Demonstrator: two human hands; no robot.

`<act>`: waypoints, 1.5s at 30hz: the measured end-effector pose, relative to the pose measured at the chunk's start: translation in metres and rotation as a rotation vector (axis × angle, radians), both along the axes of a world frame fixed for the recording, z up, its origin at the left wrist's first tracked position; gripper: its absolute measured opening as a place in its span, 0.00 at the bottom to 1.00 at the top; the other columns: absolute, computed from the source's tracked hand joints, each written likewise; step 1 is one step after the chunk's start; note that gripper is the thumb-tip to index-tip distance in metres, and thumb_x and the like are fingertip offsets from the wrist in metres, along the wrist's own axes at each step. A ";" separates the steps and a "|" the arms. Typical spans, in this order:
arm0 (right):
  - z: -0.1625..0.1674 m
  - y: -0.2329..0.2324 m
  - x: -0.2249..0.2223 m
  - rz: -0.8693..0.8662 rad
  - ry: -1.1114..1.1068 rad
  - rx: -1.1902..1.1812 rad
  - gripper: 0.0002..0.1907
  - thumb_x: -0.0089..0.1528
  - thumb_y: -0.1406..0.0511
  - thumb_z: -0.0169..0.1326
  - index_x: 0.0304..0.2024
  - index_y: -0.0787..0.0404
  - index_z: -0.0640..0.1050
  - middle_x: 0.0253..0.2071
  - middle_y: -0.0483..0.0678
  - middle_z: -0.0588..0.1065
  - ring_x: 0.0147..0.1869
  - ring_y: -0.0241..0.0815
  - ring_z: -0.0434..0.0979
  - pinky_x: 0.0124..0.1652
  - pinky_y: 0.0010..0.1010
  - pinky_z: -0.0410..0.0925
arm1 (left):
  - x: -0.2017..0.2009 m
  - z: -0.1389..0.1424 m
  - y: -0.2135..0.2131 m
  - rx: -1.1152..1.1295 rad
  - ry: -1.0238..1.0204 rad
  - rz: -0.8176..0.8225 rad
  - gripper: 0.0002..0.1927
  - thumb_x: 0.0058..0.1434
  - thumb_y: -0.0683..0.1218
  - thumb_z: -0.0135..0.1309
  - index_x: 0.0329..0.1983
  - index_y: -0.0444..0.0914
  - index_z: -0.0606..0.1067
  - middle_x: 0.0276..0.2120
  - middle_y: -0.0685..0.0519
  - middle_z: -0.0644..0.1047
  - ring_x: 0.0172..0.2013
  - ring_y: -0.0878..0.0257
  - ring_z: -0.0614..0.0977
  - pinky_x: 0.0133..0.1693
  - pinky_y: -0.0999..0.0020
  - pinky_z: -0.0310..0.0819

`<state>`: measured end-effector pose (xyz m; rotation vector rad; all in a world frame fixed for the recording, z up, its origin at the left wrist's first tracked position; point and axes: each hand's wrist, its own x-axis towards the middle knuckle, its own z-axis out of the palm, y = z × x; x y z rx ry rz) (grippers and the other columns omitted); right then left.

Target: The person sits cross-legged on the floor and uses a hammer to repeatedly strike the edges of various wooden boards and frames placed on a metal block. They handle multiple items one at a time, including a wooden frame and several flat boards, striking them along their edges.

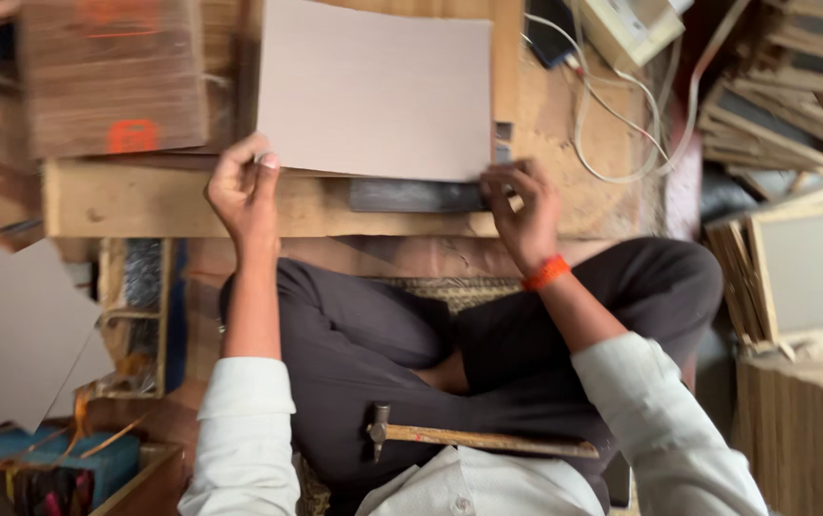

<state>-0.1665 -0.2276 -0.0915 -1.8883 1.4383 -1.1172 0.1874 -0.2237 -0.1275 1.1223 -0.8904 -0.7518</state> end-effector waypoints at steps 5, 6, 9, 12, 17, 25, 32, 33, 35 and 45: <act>0.068 0.023 0.026 0.209 0.000 -0.042 0.18 0.60 0.69 0.66 0.52 0.64 0.79 0.54 0.53 0.77 0.53 0.43 0.79 0.49 0.31 0.73 | 0.016 0.085 0.006 -0.242 0.263 0.106 0.22 0.70 0.41 0.62 0.63 0.37 0.67 0.41 0.51 0.77 0.39 0.68 0.77 0.39 0.74 0.72; 0.087 0.022 0.032 0.168 -0.027 -0.156 0.20 0.62 0.69 0.66 0.55 0.64 0.77 0.57 0.53 0.76 0.57 0.44 0.78 0.51 0.32 0.73 | 0.016 0.107 0.010 -0.292 0.212 0.138 0.21 0.73 0.40 0.61 0.65 0.35 0.67 0.39 0.53 0.75 0.37 0.69 0.75 0.38 0.76 0.68; 0.145 0.022 0.039 0.139 -0.213 -0.482 0.31 0.66 0.65 0.64 0.67 0.62 0.63 0.68 0.53 0.62 0.66 0.43 0.70 0.59 0.32 0.71 | -0.001 0.173 0.014 -0.422 -0.012 0.092 0.15 0.79 0.41 0.59 0.62 0.36 0.68 0.43 0.46 0.80 0.42 0.66 0.79 0.46 0.73 0.73; 0.182 0.019 0.033 0.214 0.050 -0.547 0.30 0.57 0.70 0.65 0.58 0.72 0.67 0.57 0.63 0.71 0.61 0.57 0.72 0.56 0.47 0.68 | -0.035 0.222 0.014 -0.451 -0.162 -0.032 0.12 0.76 0.44 0.56 0.57 0.38 0.68 0.43 0.48 0.81 0.42 0.66 0.83 0.47 0.73 0.78; 0.152 0.021 0.027 0.331 -0.089 -0.031 0.15 0.66 0.72 0.59 0.55 0.67 0.77 0.41 0.48 0.81 0.44 0.33 0.83 0.43 0.27 0.75 | -0.071 0.244 0.012 -0.476 -0.703 -0.040 0.12 0.78 0.42 0.56 0.61 0.36 0.73 0.55 0.48 0.78 0.58 0.59 0.79 0.61 0.68 0.73; 0.055 -0.026 -0.005 -0.033 -0.595 0.455 0.18 0.63 0.68 0.59 0.55 0.63 0.75 0.38 0.47 0.81 0.36 0.35 0.81 0.34 0.30 0.76 | -0.031 0.123 0.009 -0.053 -0.869 -0.046 0.25 0.64 0.42 0.64 0.64 0.36 0.73 0.72 0.41 0.62 0.71 0.44 0.66 0.70 0.50 0.63; 0.017 -0.017 -0.021 0.008 0.156 0.015 0.24 0.54 0.69 0.65 0.53 0.62 0.80 0.54 0.53 0.75 0.52 0.50 0.80 0.45 0.34 0.76 | -0.006 0.017 0.013 0.252 -0.959 -0.167 0.36 0.51 0.41 0.70 0.65 0.37 0.73 0.71 0.40 0.62 0.68 0.43 0.66 0.65 0.54 0.64; 0.014 -0.013 -0.020 0.030 0.223 -0.072 0.25 0.51 0.69 0.65 0.53 0.62 0.80 0.56 0.53 0.75 0.54 0.54 0.78 0.49 0.37 0.74 | -0.006 0.013 0.012 0.223 -0.958 -0.145 0.34 0.52 0.40 0.70 0.64 0.36 0.73 0.70 0.40 0.64 0.67 0.43 0.68 0.64 0.55 0.65; 0.009 -0.009 -0.017 0.043 0.286 -0.126 0.25 0.50 0.70 0.65 0.52 0.62 0.81 0.57 0.53 0.74 0.56 0.57 0.77 0.53 0.41 0.72 | -0.008 0.010 0.012 0.152 -0.953 -0.099 0.32 0.52 0.38 0.70 0.62 0.35 0.74 0.67 0.40 0.67 0.65 0.43 0.71 0.63 0.56 0.68; -0.008 -0.018 -0.011 -0.024 0.087 -0.005 0.09 0.57 0.74 0.62 0.40 0.61 0.84 0.49 0.52 0.78 0.44 0.47 0.82 0.43 0.33 0.76 | -0.016 0.025 0.018 0.184 -0.906 0.027 0.20 0.50 0.37 0.73 0.45 0.34 0.78 0.40 0.47 0.75 0.38 0.54 0.80 0.39 0.61 0.77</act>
